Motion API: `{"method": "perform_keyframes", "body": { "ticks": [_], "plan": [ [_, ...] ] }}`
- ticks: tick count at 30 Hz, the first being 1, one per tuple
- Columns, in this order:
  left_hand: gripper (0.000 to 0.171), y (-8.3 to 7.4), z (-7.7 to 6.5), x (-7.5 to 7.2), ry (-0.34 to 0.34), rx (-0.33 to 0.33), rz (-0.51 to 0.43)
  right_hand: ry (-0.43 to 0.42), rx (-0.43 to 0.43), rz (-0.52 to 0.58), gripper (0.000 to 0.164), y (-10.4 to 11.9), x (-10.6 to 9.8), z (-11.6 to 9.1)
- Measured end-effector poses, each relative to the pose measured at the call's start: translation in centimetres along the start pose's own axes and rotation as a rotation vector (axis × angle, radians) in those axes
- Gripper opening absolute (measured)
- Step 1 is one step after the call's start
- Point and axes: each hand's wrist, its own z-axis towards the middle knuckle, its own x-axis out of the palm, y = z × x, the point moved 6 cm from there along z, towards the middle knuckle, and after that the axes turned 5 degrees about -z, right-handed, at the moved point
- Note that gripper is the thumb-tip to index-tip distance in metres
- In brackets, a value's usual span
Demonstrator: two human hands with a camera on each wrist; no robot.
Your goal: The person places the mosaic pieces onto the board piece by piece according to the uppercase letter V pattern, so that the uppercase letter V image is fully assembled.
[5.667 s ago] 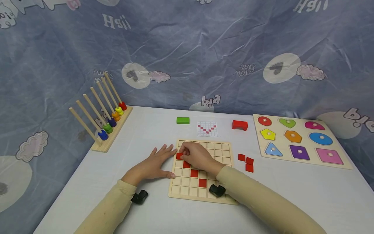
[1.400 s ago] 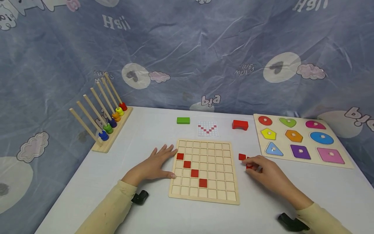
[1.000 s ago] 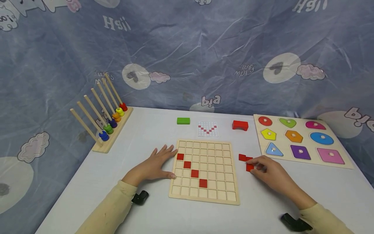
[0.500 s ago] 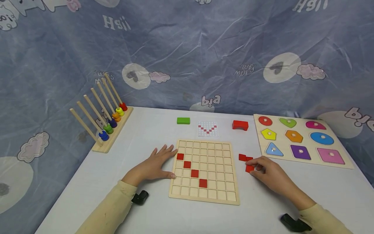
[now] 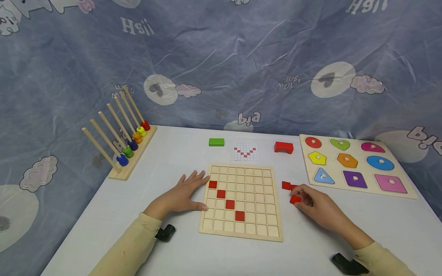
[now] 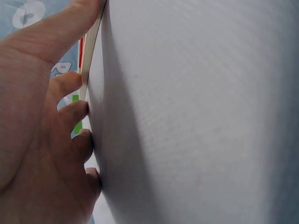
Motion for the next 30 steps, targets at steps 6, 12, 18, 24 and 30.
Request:
{"method": "perform_keyframes", "body": {
  "ticks": [6, 12, 18, 24, 30],
  "plan": [
    [0.106, 0.0, 0.0, 0.0, -0.001, 0.004, -0.004, -0.008, -0.004, 0.008, 0.030, 0.1, -0.1, -0.2],
    [0.106, 0.0, 0.0, 0.0, 0.000, 0.005, -0.004, -0.024, 0.002, 0.038, 0.031, 0.3, -0.3, -0.3],
    [0.106, 0.0, 0.0, 0.0, 0.002, 0.001, -0.004, -0.042, -0.004, 0.074, 0.028, 0.7, -0.3, -0.1],
    [0.106, 0.0, 0.0, 0.0, 0.001, 0.005, -0.009, -0.057, -0.023, 0.104, 0.025, 1.3, -0.2, 0.1],
    [0.106, 0.0, 0.0, 0.0, 0.000, 0.002, -0.012, -0.063, -0.032, 0.111, 0.025, 1.9, 0.1, 0.3]
  ]
}}
